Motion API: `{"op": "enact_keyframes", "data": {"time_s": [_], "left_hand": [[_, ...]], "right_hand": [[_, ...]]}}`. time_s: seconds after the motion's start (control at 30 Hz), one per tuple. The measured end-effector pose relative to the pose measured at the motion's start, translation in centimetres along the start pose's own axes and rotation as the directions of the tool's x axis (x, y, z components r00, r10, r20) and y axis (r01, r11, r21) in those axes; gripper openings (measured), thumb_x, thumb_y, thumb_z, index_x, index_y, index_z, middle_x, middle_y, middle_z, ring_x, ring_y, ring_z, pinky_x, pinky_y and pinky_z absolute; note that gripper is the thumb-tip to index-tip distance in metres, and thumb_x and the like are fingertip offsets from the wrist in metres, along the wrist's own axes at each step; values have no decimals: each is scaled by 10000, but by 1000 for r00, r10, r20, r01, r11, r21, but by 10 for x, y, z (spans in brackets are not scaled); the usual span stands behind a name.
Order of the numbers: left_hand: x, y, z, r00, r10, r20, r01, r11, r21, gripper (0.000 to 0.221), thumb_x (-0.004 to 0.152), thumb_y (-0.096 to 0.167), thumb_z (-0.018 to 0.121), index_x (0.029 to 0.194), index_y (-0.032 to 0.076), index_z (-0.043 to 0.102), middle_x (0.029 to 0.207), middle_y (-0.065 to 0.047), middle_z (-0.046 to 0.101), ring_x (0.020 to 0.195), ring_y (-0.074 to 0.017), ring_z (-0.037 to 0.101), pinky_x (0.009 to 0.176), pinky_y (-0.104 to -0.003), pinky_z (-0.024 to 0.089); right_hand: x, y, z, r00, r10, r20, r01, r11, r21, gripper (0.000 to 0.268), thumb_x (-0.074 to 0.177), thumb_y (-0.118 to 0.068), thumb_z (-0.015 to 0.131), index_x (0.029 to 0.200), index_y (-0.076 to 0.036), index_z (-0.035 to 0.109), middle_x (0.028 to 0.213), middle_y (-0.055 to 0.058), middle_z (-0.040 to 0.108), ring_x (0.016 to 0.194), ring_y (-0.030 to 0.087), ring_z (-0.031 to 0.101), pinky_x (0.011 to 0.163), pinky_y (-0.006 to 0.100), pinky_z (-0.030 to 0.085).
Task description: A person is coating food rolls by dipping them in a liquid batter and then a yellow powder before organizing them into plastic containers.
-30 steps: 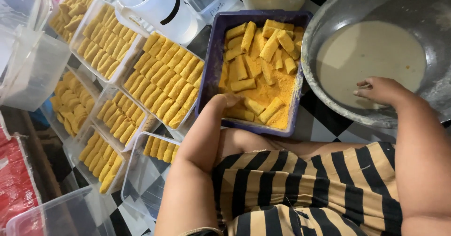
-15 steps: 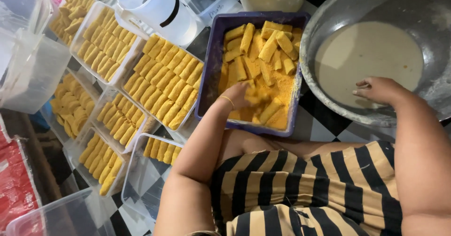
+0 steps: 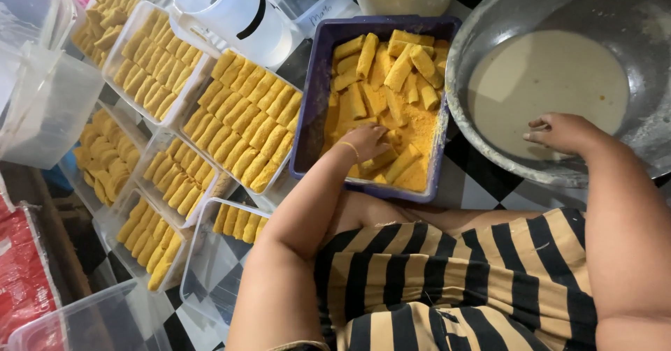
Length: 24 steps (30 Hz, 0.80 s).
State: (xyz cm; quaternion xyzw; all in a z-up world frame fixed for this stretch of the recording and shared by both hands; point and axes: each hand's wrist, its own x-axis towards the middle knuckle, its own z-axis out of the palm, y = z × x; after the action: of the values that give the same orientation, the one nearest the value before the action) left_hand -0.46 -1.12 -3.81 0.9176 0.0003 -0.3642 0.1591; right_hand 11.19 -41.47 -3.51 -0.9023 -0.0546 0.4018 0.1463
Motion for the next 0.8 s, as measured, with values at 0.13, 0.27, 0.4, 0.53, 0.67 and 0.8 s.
{"op": "enact_keyframes", "data": {"time_s": [0.13, 0.27, 0.4, 0.53, 0.67, 0.8], "left_hand": [[12, 7, 8, 986, -73, 152, 74, 997, 0, 566, 1034, 502, 396, 1382, 65, 491, 1337, -127, 508, 1162, -313, 507, 954, -461, 425], [-16, 22, -15, 900, -198, 387, 257, 960, -107, 967, 892, 752, 283, 1596, 94, 358, 1665, -123, 327, 1519, -337, 334, 1224, -482, 277], [18, -18, -1, 991, -132, -27, 133, 991, 28, 592, 1039, 524, 373, 1106, 34, 700, 1105, -188, 724, 1002, -355, 686, 805, -453, 534], [4, -29, -2, 870, -409, -277, 310, 888, -340, 449, 1016, 362, 531, 1321, 38, 468, 1197, -209, 668, 1079, -401, 659, 864, -510, 532], [-20, -14, -18, 889, -450, -78, 396, 845, -359, 658, 896, 498, 660, 1396, 90, 532, 1271, -147, 671, 1117, -335, 665, 893, -430, 533], [17, -49, 9, 961, -273, 46, 277, 946, -167, 806, 875, 554, 543, 1572, 168, 423, 1584, -92, 463, 1391, -299, 500, 1101, -368, 431]], "right_hand": [[-6, -6, -2, 999, 21, 26, -22, 999, 38, 636, 988, -425, 626, 1538, -115, 549, 1575, 150, 535, 1402, 400, 536, 1070, 503, 457], [-1, -2, -2, 1000, 17, 15, -17, 1000, 25, 639, 986, -433, 638, 1533, -113, 555, 1556, 156, 556, 1371, 401, 568, 1043, 489, 478], [1, -1, -2, 1000, 12, 21, -13, 1000, 16, 655, 971, -444, 639, 1537, -124, 561, 1557, 139, 560, 1392, 382, 551, 1062, 490, 469], [7, 3, 2, 1000, 6, 22, -7, 1000, 24, 642, 978, -427, 642, 1531, -111, 562, 1563, 115, 563, 1391, 370, 556, 1067, 467, 455], [-4, -4, -2, 999, 28, 22, -28, 999, 27, 647, 978, -439, 634, 1538, -125, 554, 1574, 125, 547, 1408, 380, 540, 1091, 480, 441], [3, 1, 0, 1000, 24, 9, -24, 999, 35, 629, 974, -429, 638, 1520, -123, 578, 1540, 128, 585, 1370, 374, 570, 1041, 458, 460]]}}
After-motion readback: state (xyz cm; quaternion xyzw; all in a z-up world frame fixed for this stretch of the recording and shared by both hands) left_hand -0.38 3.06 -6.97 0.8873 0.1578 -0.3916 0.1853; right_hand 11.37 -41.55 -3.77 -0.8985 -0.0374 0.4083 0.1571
